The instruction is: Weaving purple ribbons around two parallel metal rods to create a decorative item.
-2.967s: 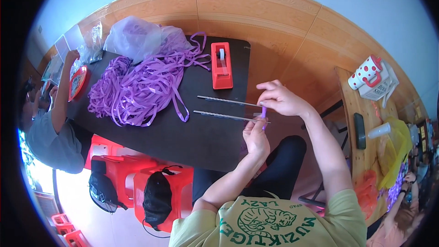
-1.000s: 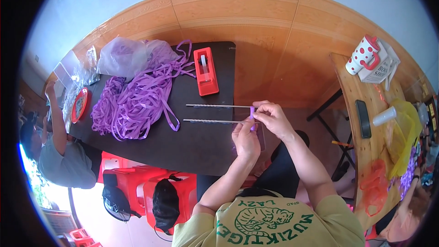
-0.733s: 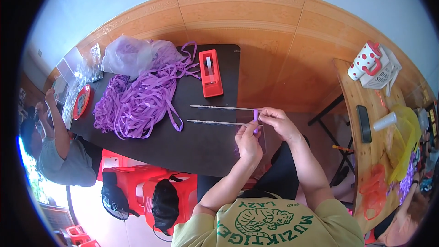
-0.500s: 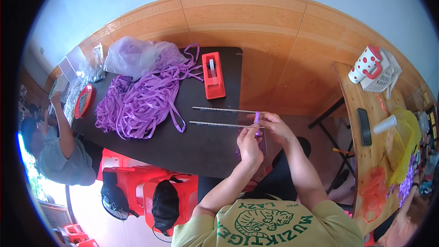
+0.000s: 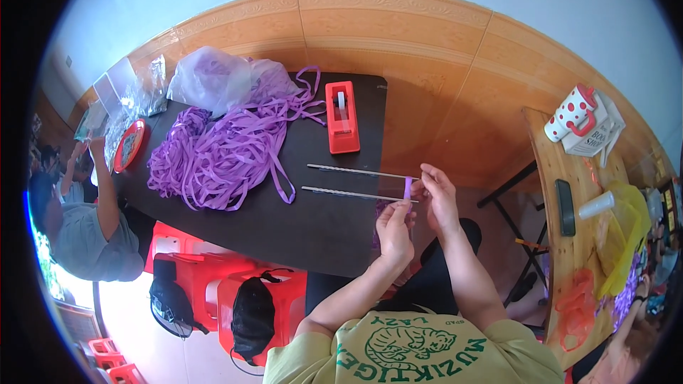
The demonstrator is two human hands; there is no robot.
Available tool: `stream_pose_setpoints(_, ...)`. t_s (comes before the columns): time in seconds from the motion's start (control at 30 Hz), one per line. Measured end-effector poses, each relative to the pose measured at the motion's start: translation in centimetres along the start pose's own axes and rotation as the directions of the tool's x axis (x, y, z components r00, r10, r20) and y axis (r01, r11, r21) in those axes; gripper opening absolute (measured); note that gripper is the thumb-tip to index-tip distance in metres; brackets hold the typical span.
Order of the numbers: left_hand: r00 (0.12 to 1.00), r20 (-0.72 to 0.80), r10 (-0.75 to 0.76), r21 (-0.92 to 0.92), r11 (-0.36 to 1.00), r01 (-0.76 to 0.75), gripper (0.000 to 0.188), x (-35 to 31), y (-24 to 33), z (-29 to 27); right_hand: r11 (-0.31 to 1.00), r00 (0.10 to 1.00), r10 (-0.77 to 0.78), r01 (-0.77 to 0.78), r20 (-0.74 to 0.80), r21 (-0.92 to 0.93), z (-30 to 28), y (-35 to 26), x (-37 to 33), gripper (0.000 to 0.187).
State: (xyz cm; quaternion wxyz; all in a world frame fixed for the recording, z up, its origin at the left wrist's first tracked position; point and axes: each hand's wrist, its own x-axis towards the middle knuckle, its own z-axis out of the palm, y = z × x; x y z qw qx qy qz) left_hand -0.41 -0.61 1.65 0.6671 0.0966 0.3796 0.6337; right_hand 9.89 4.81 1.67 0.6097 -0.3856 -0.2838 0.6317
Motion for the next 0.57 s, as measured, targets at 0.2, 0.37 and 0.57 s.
stream_pose_setpoints(0.2,0.999,0.047,0.005,0.073,0.997,-0.008,0.010,-1.3,-0.4,-0.5,0.960,0.991,-0.131,0.124,-0.013,-0.253,2.3,-0.8,-1.0,0.054)
stream_pose_setpoints(0.37,0.917,0.171,-0.360,0.354,0.891,0.284,0.015,-5.5,0.5,-2.3,0.967,0.998,-0.062,0.057,-0.014,-0.249,4.2,-0.4,-0.9,0.058)
stream_pose_setpoints(0.57,0.686,0.514,-0.514,0.642,0.761,0.089,0.019,-6.9,8.1,-2.6,0.983,0.993,-0.080,0.065,-0.084,-0.173,3.7,-0.2,-0.3,0.057)
